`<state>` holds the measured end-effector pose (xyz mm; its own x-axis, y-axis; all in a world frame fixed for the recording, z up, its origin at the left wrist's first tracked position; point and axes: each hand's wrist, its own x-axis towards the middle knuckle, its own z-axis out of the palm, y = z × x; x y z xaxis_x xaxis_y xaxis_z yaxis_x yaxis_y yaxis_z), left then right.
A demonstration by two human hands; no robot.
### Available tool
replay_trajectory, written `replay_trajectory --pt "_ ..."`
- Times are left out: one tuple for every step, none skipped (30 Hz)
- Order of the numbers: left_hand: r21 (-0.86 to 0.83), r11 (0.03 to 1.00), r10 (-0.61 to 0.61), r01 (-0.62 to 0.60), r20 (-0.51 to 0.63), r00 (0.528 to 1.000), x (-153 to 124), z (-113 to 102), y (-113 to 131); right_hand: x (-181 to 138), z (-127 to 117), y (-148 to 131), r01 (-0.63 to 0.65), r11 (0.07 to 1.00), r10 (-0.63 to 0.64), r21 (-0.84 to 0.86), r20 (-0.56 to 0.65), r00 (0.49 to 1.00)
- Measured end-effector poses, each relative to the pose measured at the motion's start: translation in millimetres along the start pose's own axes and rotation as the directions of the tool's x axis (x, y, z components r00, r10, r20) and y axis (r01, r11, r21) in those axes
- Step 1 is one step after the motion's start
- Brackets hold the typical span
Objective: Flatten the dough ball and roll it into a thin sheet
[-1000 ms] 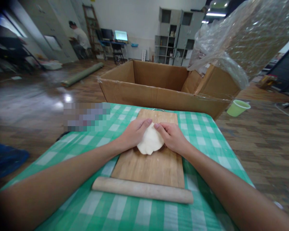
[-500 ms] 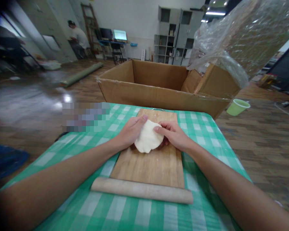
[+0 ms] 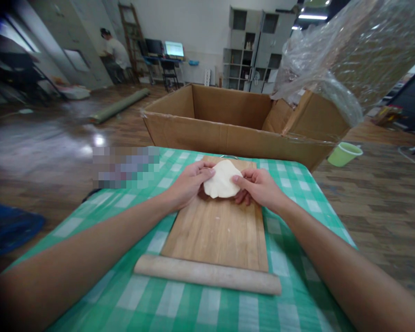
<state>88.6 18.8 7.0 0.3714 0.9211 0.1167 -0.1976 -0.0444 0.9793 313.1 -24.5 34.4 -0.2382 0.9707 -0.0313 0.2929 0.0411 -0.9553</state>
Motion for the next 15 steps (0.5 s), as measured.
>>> replay_trajectory --pt "0.027 1.0 -0.015 0.015 0.022 1.0 -1 -1 0 -1 -5 -4 -0.037 0.994 0.039 -0.103 0.016 0.999" --pt "0.068 0.997 -0.027 0.024 0.046 0.999 -1 -1 2 -3 -11 -10 -0.063 0.976 0.072 -0.207 0.036 0.997" --pt "0.119 0.993 -0.036 0.027 0.073 0.997 -2 -2 4 -7 -17 -18 -0.071 0.951 0.094 -0.302 0.063 0.994" --pt "0.18 0.983 -0.041 0.022 0.101 0.994 -3 -2 6 -11 -22 -28 -0.06 0.92 0.106 -0.387 0.1 0.989" --pt "0.25 0.968 -0.037 0.002 0.135 0.99 -4 -2 9 -18 -25 -39 -0.025 0.891 0.108 -0.454 0.158 0.982" --pt "0.327 0.944 -0.024 -0.034 0.172 0.985 -5 -3 11 -26 -25 -52 0.019 0.857 0.115 -0.515 0.227 0.967" --pt "0.403 0.911 -0.003 -0.085 0.212 0.977 -6 -3 14 -35 -22 -65 0.058 0.82 0.133 -0.569 0.288 0.948" --pt "0.474 0.869 0.025 -0.146 0.252 0.967 -7 -3 17 -45 -16 -77 0.093 0.785 0.159 -0.612 0.346 0.925" --pt "0.536 0.818 0.055 -0.21 0.291 0.955 -7 -3 19 -57 -6 -88 0.127 0.749 0.203 -0.65 0.407 0.89" --pt "0.587 0.763 0.087 -0.271 0.322 0.943 -8 -3 21 -68 7 -97 0.159 0.7 0.234 -0.696 0.434 0.87" --pt "0.628 0.709 0.116 -0.32 0.343 0.932 -9 -3 22 -80 21 -103 0.2 0.636 0.253 -0.746 0.446 0.858" --pt "0.661 0.661 0.14 -0.354 0.355 0.924 -9 -3 22 -90 36 -107 0.247 0.557 0.258 -0.793 0.448 0.856" --pt "0.688 0.622 0.154 -0.374 0.361 0.92 -10 -4 22 -98 50 -108 0.276 0.464 0.251 -0.841 0.424 0.87" --pt "0.709 0.594 0.162 -0.38 0.358 0.92 -10 -4 22 -105 62 -106 0.286 0.385 0.238 -0.878 0.394 0.888" --pt "0.722 0.583 0.166 -0.373 0.343 0.924 -10 -5 22 -110 73 -103 0.293 0.324 0.228 -0.899 0.375 0.898"
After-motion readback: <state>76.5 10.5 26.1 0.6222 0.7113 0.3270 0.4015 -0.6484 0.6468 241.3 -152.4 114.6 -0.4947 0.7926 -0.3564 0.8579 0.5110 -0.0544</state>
